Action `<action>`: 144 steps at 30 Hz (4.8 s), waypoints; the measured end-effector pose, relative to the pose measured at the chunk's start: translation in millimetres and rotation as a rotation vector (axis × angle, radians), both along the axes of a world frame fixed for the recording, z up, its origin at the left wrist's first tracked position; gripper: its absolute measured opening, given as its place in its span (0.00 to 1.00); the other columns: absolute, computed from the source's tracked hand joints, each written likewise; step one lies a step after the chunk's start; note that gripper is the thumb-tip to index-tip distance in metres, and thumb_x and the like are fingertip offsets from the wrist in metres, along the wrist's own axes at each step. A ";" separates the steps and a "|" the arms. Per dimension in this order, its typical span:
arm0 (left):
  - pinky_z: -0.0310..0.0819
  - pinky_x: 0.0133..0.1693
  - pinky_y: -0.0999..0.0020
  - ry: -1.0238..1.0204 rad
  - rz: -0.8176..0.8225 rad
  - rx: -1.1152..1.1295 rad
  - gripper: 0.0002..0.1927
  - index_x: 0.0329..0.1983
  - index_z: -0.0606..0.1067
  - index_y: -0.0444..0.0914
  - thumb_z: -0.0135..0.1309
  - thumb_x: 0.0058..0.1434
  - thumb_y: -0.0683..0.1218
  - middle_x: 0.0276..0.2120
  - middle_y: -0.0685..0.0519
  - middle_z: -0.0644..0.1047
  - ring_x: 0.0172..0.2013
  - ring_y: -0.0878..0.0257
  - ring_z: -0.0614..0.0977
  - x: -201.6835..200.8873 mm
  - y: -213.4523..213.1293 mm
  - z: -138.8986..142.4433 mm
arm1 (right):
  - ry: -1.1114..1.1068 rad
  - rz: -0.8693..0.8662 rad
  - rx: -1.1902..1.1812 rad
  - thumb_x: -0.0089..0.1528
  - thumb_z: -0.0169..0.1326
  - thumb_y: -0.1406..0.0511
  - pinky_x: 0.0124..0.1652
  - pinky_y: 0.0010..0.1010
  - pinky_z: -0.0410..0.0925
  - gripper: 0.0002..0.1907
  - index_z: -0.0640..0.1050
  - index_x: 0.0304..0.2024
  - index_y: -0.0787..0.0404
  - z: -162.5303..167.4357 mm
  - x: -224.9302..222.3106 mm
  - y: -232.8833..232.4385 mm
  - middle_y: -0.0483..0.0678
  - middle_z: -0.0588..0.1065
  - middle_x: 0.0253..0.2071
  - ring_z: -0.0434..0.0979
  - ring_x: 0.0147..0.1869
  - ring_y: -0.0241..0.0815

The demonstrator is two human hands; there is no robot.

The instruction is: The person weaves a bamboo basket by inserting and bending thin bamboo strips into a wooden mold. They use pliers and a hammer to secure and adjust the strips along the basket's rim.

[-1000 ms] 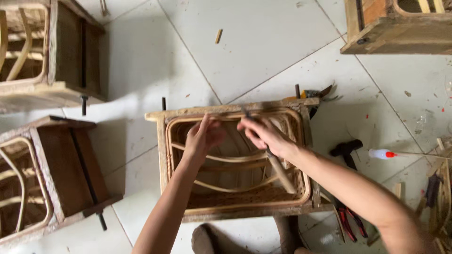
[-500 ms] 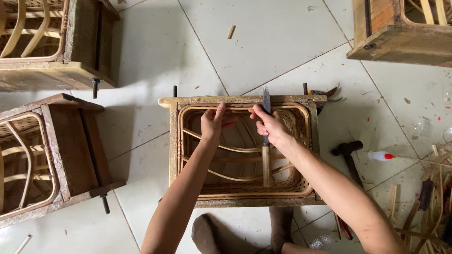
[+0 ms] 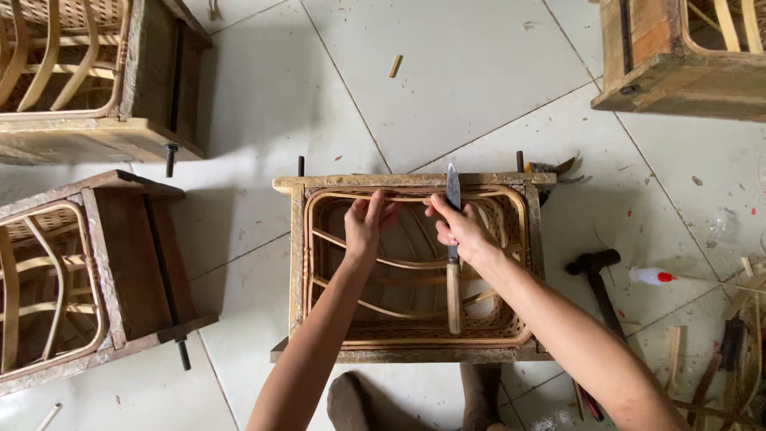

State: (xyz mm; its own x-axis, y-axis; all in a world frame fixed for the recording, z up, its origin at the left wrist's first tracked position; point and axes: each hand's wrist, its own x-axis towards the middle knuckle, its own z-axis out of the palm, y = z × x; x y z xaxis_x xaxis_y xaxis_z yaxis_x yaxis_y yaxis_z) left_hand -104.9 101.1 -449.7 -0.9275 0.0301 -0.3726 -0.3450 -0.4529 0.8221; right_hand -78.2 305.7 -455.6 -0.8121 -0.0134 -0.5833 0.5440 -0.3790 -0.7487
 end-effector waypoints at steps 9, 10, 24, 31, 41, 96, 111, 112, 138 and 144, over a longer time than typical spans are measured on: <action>0.85 0.42 0.59 0.031 -0.256 -0.745 0.16 0.40 0.80 0.36 0.54 0.70 0.54 0.38 0.47 0.84 0.37 0.56 0.88 7.2 2.0 38.8 | -0.085 -0.087 0.140 0.62 0.63 0.55 0.13 0.21 0.50 0.22 0.69 0.44 0.63 -2.2 -9.8 0.3 0.46 0.75 0.34 0.57 0.13 0.27; 0.85 0.45 0.60 0.169 -0.275 -1.030 0.13 0.41 0.81 0.39 0.56 0.69 0.53 0.39 0.50 0.85 0.39 0.59 0.89 6.6 3.0 46.2 | -0.130 -0.128 0.163 0.60 0.65 0.56 0.13 0.22 0.50 0.25 0.64 0.44 0.60 -1.5 -10.3 -0.5 0.46 0.74 0.33 0.57 0.13 0.28; 0.54 0.67 0.39 0.880 -0.355 -1.274 0.24 0.55 0.81 0.43 0.62 0.53 0.39 0.60 0.49 0.77 0.60 0.49 0.76 -19.6 -11.6 38.7 | -0.041 0.315 -0.291 0.66 0.40 0.40 0.12 0.19 0.51 0.32 0.72 0.47 0.60 85.1 17.6 22.3 0.42 0.70 0.22 0.54 0.13 0.25; 0.74 0.56 0.48 0.990 -0.590 -1.290 0.18 0.51 0.82 0.41 0.64 0.57 0.44 0.52 0.42 0.79 0.54 0.45 0.80 159.4 -45.2 72.1 | 0.051 1.134 0.492 0.71 0.39 0.54 0.32 0.22 0.74 0.25 0.66 0.69 0.49 136.7 150.5 37.4 0.47 0.68 0.32 0.70 0.33 0.34; 0.81 0.35 0.62 0.525 -0.824 -0.929 0.14 0.42 0.85 0.43 0.65 0.55 0.52 0.37 0.52 0.85 0.31 0.55 0.87 161.6 -55.8 77.5 | -0.275 1.478 0.757 0.73 0.34 0.51 0.52 0.43 0.75 0.28 0.57 0.76 0.42 146.1 157.4 13.4 0.63 0.79 0.53 0.83 0.51 0.51; 0.74 0.62 0.56 1.011 -0.371 -1.447 0.20 0.55 0.80 0.44 0.63 0.59 0.47 0.56 0.53 0.77 0.63 0.54 0.75 220.9 -166.5 70.6 | 0.306 1.325 0.829 0.69 0.42 0.58 0.33 0.47 0.70 0.28 0.61 0.73 0.43 148.5 149.0 -91.6 0.56 0.71 0.17 0.73 0.21 0.50; 0.73 0.59 0.59 0.989 -0.463 -1.560 0.23 0.61 0.77 0.49 0.59 0.61 0.52 0.57 0.56 0.76 0.63 0.57 0.73 219.1 -167.3 67.9 | 0.500 1.001 0.777 0.66 0.51 0.59 0.60 0.47 0.66 0.28 0.66 0.70 0.49 106.6 181.1 -85.7 0.55 0.75 0.63 0.76 0.63 0.56; 0.73 0.58 0.58 0.992 -0.470 -1.573 0.24 0.62 0.77 0.49 0.59 0.61 0.52 0.57 0.56 0.76 0.62 0.57 0.73 218.8 -167.0 68.9 | 0.381 0.970 0.774 0.63 0.52 0.58 0.57 0.39 0.71 0.30 0.67 0.69 0.47 111.1 185.6 -87.2 0.51 0.76 0.61 0.79 0.60 0.51; 0.67 0.65 0.50 0.990 -0.363 -1.519 0.24 0.61 0.76 0.42 0.62 0.61 0.48 0.57 0.50 0.74 0.64 0.49 0.72 225.0 -156.3 67.4 | 0.629 0.610 0.938 0.63 0.60 0.61 0.45 0.42 0.75 0.32 0.67 0.69 0.51 110.4 226.0 -106.5 0.55 0.79 0.52 0.81 0.50 0.56; 0.58 0.65 0.41 0.894 -0.359 -1.594 0.30 0.59 0.73 0.41 0.64 0.55 0.56 0.57 0.49 0.73 0.62 0.48 0.71 232.2 -140.5 61.5 | 0.177 0.854 0.585 0.63 0.59 0.60 0.40 0.35 0.74 0.39 0.57 0.74 0.47 134.8 203.8 -80.6 0.54 0.78 0.52 0.81 0.43 0.45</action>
State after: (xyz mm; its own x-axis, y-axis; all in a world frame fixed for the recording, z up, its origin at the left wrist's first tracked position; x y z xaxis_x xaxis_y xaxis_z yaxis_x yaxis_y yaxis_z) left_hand 127.3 -39.4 -388.2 -0.8687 0.4010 0.2909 0.4825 0.8180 0.3132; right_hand 125.6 225.1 -320.8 -0.7396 -0.3769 -0.5576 0.3248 0.5257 -0.7862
